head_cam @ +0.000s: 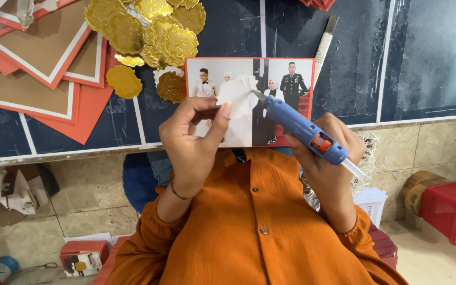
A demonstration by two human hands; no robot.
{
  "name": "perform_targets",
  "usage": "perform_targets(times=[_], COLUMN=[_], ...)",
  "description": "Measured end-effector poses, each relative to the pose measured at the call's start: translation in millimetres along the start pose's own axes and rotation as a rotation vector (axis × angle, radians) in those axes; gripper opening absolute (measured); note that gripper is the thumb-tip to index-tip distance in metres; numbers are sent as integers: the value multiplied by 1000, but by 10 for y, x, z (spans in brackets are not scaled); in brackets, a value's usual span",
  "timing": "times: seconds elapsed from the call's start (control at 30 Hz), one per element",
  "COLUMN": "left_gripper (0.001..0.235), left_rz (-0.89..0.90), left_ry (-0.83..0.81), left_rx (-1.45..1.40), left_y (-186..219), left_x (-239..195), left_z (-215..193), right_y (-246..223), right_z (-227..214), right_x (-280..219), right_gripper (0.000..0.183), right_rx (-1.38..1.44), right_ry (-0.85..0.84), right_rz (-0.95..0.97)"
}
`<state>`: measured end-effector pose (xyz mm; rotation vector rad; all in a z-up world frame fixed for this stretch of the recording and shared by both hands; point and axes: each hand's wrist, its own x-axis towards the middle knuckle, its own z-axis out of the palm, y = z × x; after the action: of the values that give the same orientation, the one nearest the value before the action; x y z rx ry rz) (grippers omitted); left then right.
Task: Applying hot glue to decorative paper cutouts and attaching them to printed invitations as part of a finishing process.
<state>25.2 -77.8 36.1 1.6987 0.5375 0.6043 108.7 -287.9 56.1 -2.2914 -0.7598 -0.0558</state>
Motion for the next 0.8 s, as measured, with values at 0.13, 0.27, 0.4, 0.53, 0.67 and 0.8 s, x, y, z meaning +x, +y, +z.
perform_targets(times=[0.13,0.27,0.4,0.53,0.67,0.8], left_gripper=[19,16,15,14,12,9], left_rz=[-9,-2,20,52,166,246], left_ry=[17,28,-2,-42,4,36], left_rx=[-28,-41,-26,84,202,236], left_y=[-47,-94,-137,-152,-134,-116], left_x=[17,40,58,68,45,10], left_z=[-12,-13,2,25,69,105], right_y=[11,215,737,1164,1702,1399], right_z=[-49,-61,-95,-89,8,52], right_x=[-63,-228,-223,8,20,155], right_gripper=[48,44,35,26,41,67], right_rx=[-47,-108,-205,-367,-496,-470], right_ry=[-70,-75,68,1,-3,-48], right_rz=[-6,44,144,190,194,328])
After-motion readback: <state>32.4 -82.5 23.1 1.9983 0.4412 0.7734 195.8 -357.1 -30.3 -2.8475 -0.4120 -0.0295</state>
